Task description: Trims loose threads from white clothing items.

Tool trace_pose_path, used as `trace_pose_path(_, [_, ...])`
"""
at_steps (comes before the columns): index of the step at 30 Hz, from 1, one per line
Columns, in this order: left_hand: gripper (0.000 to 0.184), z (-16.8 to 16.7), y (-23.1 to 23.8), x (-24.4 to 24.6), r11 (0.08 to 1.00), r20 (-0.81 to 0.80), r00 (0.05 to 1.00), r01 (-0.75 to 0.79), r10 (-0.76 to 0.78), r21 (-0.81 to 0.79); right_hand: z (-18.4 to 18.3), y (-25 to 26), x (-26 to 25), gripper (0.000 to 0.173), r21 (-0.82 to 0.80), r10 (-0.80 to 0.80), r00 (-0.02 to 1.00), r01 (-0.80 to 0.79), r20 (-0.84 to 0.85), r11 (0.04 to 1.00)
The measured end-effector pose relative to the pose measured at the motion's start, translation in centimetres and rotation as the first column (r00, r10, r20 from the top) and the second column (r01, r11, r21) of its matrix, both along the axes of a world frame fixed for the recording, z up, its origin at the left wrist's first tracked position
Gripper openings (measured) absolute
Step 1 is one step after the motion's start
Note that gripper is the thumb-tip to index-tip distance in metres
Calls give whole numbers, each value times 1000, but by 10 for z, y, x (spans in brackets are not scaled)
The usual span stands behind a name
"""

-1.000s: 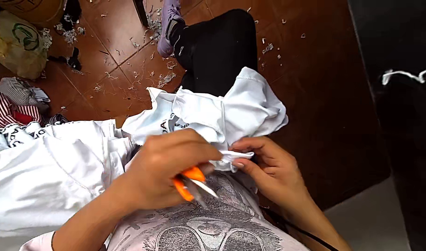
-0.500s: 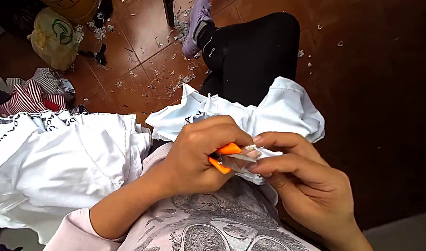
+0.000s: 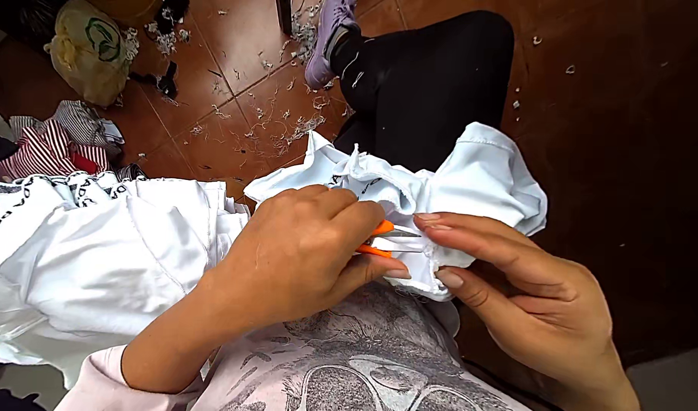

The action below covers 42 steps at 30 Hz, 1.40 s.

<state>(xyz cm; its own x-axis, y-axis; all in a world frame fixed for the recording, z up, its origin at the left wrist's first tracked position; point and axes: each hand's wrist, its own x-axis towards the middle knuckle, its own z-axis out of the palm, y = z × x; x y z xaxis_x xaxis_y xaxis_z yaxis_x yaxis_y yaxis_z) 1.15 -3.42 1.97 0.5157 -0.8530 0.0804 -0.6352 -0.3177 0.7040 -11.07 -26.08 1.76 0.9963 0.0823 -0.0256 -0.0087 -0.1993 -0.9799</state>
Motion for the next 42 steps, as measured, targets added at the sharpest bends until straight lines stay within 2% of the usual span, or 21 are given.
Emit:
trace_pose_path(6, [36, -7, -16, -2, 992, 21, 998, 69, -67, -104, 2, -1, 1, 31, 0, 5, 1000, -5, 3, 1000])
trace_pose_path(12, [35, -26, -20, -3, 972, 1, 998, 56, -57, -229, 0, 1, 3, 31, 4, -9, 1000, 9, -8, 1000])
trace_pose_path(14, [33, -35, -22, -3, 958, -57, 997, 30, -48, -285, 0, 3, 5, 32, 4, -21, 1000, 21, -21, 1000])
trace_pose_path(17, [36, -42, -26, -1, 934, -247, 964, 1, -95, -356, -2, 7, 11, 40, 77, -74, 995, 80, -69, 994])
trace_pose_path(19, [43, -49, -30, 3, 932, -357, 924, 1, -139, -363, -8, 4, 13, 50, 148, -175, 982, 185, -76, 972])
trace_pose_path(20, [36, -55, -34, 5, 925, -398, 907, -25, -139, -379, -11, -2, 12, 54, 148, -247, 967, 254, -62, 956])
trace_pose_path(21, [23, -61, -38, 6, 916, -445, 889, -83, -110, -392, -13, -11, 8, 56, 77, -341, 940, 342, -35, 936])
trace_pose_path(22, [15, -66, -41, 8, 903, -503, 862, -169, -58, -395, -14, -21, 1, 57, -81, -444, 896, 443, 9, 893])
trace_pose_path(23, [11, -70, -43, 11, 878, -569, 823, -279, 9, -389, -14, -31, -10, 59, -310, -531, 845, 523, 64, 794])
trace_pose_path(24, [8, -73, -45, 15, 842, -633, 770, -394, 82, -370, -13, -39, -23, 65, -567, -577, 813, 514, 82, 644])
trace_pose_path(25, [6, -75, -48, 20, 805, -685, 714, -489, 148, -336, -11, -43, -36, 68, -739, -588, 805, 443, 80, 507])
trace_pose_path(26, [5, -77, -50, 25, 775, -723, 664, -554, 190, -305, -10, -46, -49, 65, -816, -552, 830, 377, 87, 438])
trace_pose_path(27, [5, -79, -52, 29, 755, -750, 628, -591, 210, -283, -9, -46, -62, 52, -834, -466, 879, 333, 105, 440])
trace_pose_path(29, [7, -81, -57, 35, 736, -781, 584, -625, 220, -260, -9, -41, -81, 32, -793, -211, 976, 175, 59, 584])
trace_pose_path(30, [9, -81, -59, 37, 730, -798, 561, -637, 219, -247, -13, -35, -85, 34, -754, -91, 996, 58, -3, 654])
trace_pose_path(32, [10, -81, -65, 41, 709, -836, 503, -671, 218, -219, -27, -18, -87, 40, -731, 38, 996, -84, -79, 677])
trace_pose_path(34, [9, -83, -67, 44, 703, -843, 488, -681, 227, -205, -42, -6, -85, 36, -760, 16, 999, -31, -27, 649])
trace_pose_path(36, [6, -85, -65, 46, 771, -774, 590, -597, 232, -224, -53, 0, -79, 24, -757, -48, 996, 89, 76, 647])
trace_pose_path(37, [13, -86, -63, 47, 824, -705, 670, -522, 234, -222, -55, 3, -75, 22, -719, -80, 991, 130, 104, 682])
trace_pose_path(40, [34, -88, -57, 48, 937, -518, 829, -321, 210, -135, -35, 6, -61, 16, -416, -165, 982, 189, 94, 890])
trace_pose_path(42, [27, -80, -55, 46, 965, -548, 826, -234, 134, -116, 4, 0, -47, 19, -145, -144, 987, 153, 73, 978])
